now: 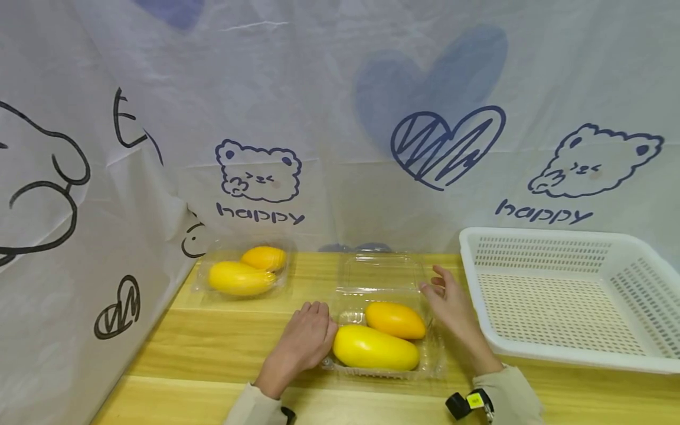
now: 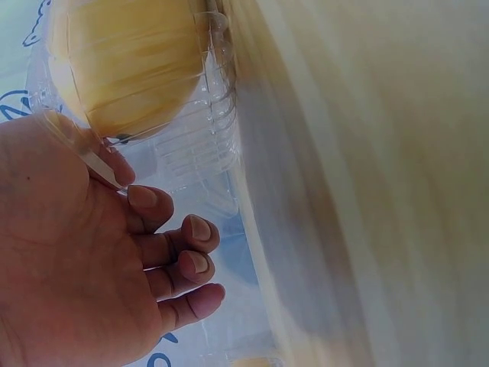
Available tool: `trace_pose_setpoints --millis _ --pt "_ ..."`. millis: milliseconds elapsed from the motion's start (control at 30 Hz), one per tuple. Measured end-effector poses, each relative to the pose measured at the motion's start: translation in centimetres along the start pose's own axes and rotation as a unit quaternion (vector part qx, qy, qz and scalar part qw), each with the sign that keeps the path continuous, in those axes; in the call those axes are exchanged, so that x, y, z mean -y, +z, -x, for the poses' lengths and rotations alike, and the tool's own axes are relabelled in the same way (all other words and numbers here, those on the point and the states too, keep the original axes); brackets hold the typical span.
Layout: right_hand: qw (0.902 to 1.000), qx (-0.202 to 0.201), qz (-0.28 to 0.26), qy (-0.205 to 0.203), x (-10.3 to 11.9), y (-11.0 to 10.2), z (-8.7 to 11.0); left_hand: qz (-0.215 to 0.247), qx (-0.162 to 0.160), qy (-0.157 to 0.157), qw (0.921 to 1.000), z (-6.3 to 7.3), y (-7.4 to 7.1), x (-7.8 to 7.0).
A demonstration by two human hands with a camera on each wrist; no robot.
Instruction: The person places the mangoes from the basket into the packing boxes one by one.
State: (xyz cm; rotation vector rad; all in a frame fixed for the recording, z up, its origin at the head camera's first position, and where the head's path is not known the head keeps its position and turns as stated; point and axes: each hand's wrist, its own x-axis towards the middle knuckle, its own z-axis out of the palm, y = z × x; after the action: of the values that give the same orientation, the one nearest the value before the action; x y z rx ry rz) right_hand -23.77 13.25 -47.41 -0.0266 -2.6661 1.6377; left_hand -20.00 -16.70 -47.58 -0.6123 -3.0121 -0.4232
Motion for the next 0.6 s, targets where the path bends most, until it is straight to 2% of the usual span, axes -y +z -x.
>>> trace_pose_setpoints --millis 400,600 --pt "0.997 0.026 -0.042 0.06 -0.5 0.8 -0.5 0.001 -0.004 0.002 1.0 0.1 0.0 0.1" --pt "0.9897 0.011 -0.129 0.061 -0.9 1.4 -0.7 0.004 0.012 -0.003 0.9999 0.0 0.0 0.0"
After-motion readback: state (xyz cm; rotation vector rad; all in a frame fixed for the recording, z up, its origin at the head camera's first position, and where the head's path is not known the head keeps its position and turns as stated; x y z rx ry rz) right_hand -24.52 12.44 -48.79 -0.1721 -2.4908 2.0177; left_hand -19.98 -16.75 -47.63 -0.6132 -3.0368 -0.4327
